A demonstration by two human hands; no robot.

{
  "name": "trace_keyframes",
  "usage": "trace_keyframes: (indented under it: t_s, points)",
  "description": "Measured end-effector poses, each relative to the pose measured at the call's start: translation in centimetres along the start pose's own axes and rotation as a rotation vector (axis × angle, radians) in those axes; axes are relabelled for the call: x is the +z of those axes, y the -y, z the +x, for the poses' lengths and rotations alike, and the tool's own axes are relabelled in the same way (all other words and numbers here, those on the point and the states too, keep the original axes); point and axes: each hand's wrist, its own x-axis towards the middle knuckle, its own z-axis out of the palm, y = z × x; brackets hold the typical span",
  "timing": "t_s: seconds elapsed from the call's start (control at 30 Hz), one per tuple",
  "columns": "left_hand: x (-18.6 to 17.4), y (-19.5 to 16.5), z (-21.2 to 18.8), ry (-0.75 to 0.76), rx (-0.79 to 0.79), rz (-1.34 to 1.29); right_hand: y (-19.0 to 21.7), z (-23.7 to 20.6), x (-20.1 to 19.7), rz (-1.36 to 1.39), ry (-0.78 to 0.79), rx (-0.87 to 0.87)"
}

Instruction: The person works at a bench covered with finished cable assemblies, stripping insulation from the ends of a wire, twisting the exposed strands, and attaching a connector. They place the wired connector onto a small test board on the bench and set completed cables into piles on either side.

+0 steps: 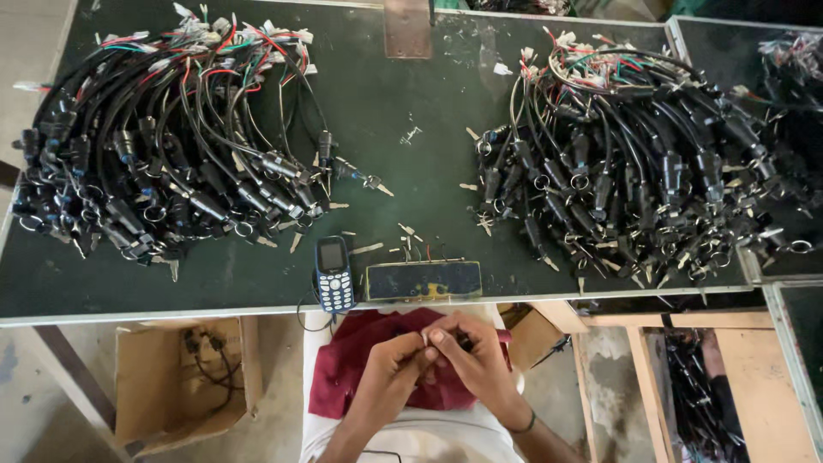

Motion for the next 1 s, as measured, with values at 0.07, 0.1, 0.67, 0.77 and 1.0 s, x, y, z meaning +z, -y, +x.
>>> trace_keyframes:
  t_s: [0.07,0.1,0.67,0.77,1.0]
  points:
    - [0.1,0.4,-0.1,-0.032,0.014,0.001,0.2,0.0,0.3,0.042,-0.022,0.060]
    - [0.1,0.6,-0.1,-0.047,0.045,-0.006,0.3,0.0,0.4,0.064,-0.040,0.126]
    - [-0.2,-0.2,-0.3,-0.005,0.039,0.068,-0.6,-0.5,-0.3,0.216,0.099,0.165]
    - [-0.1,-0.3,-0.3,-0.023,0.032,0.076,-0.4,-0.5,-0.7,0.233,0.101,0.307]
    - [1.0,0.0,0.2,-0.042,0.110,0.147,-0.3,0.3,-1.9,0.385,-0.019,0.390]
